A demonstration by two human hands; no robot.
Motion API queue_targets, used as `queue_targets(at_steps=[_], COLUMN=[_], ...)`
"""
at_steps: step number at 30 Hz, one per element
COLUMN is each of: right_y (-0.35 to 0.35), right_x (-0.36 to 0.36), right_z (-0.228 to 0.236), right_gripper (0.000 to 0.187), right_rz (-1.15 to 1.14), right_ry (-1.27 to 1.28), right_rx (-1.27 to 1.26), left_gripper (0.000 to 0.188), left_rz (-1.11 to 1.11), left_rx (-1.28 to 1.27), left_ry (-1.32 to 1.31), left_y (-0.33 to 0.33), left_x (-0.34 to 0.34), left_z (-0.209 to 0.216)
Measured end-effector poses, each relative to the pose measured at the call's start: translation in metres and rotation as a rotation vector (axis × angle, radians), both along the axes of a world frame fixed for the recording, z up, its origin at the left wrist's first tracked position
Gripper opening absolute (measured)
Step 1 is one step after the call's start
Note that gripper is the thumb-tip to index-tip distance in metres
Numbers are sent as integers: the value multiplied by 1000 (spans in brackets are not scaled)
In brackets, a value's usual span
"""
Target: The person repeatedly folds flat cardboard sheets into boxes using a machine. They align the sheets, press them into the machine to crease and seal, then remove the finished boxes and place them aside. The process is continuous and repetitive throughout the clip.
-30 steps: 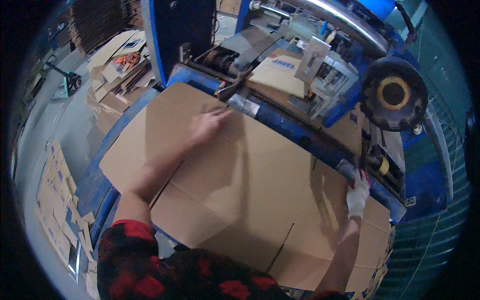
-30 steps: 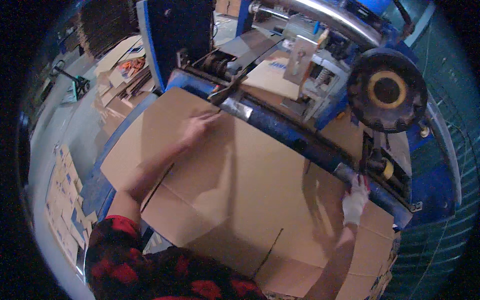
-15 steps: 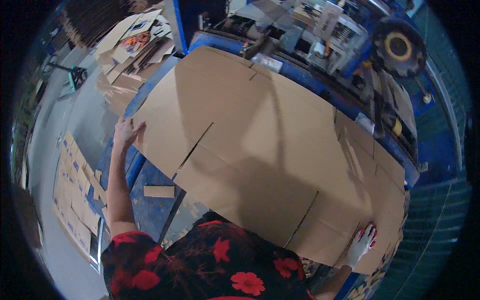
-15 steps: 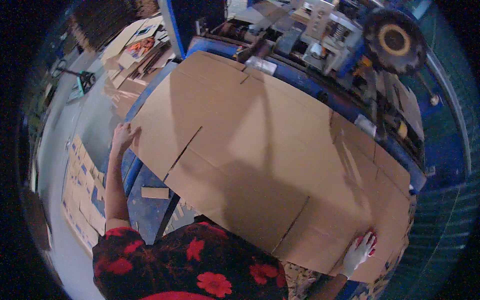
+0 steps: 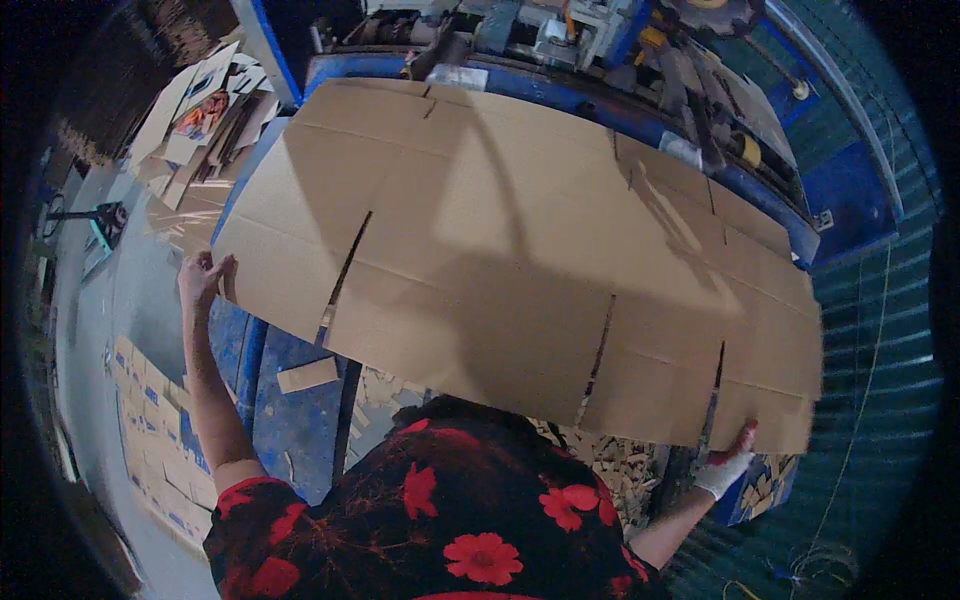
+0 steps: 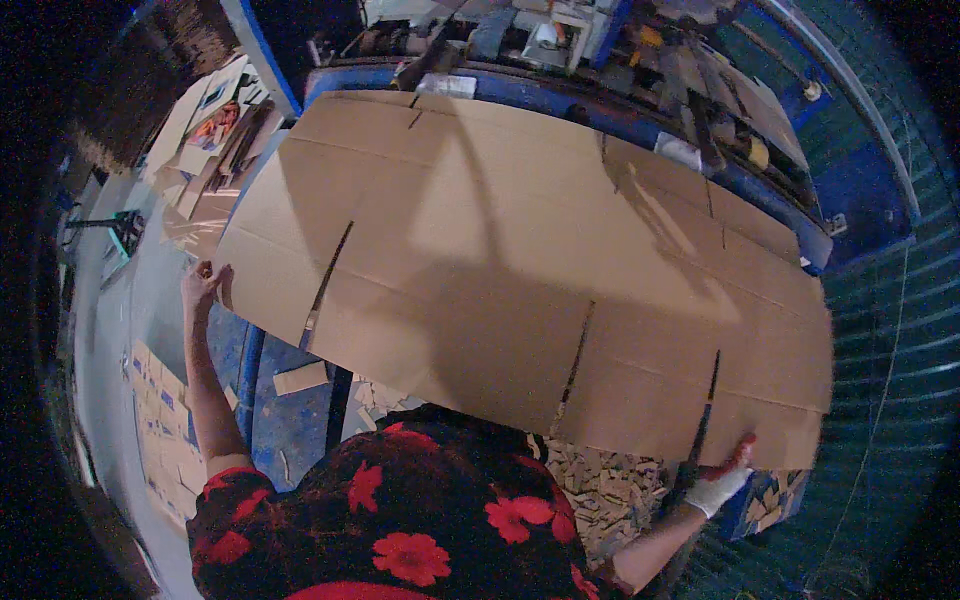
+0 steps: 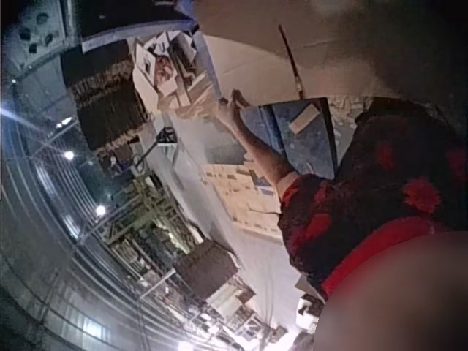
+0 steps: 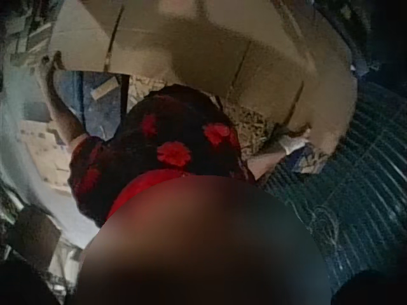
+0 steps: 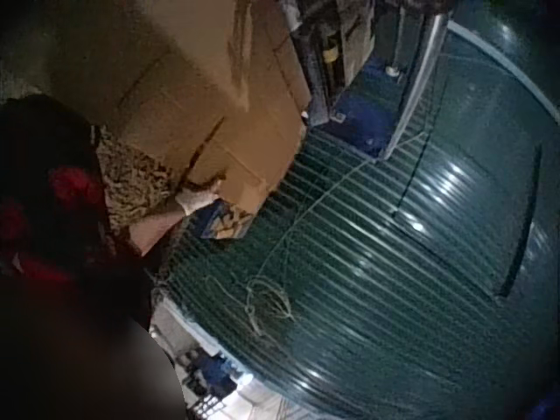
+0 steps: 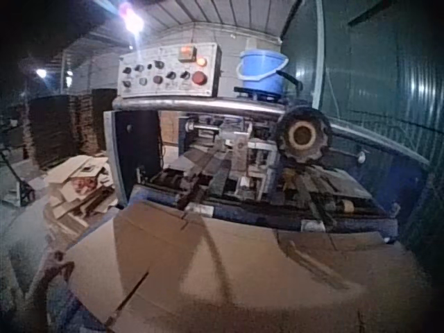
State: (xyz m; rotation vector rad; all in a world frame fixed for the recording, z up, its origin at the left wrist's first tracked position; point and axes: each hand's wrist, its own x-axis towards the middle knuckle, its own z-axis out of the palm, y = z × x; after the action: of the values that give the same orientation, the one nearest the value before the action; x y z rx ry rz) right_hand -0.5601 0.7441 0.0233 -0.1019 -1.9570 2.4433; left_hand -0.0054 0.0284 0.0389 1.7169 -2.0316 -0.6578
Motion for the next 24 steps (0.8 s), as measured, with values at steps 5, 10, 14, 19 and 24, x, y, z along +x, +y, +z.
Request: queue_targets(at_steps=[5,10,14,19,24], right_y=[-13,-53,-76,-160,-244], right_x=[12,23,76,99,112], right_z=[65,146,210,220,208], right_gripper=[50,47,44,45,45], right_rz=[-91,-314,-164,25,422], right_ry=[552,439,642,799,965], right_rx=[770,166,99,326,511], left_gripper=[31,47,51,33,69], left_rz=[25,155,115,251,52], left_rx=[79,-63,-144,89,445], left_ry=[1112,1226,1185,1524,1603], left_y=[24,61,98,129,181], left_x=[15,-7,-18,-45,-96], left_z=[-23,-24,7,20,11])
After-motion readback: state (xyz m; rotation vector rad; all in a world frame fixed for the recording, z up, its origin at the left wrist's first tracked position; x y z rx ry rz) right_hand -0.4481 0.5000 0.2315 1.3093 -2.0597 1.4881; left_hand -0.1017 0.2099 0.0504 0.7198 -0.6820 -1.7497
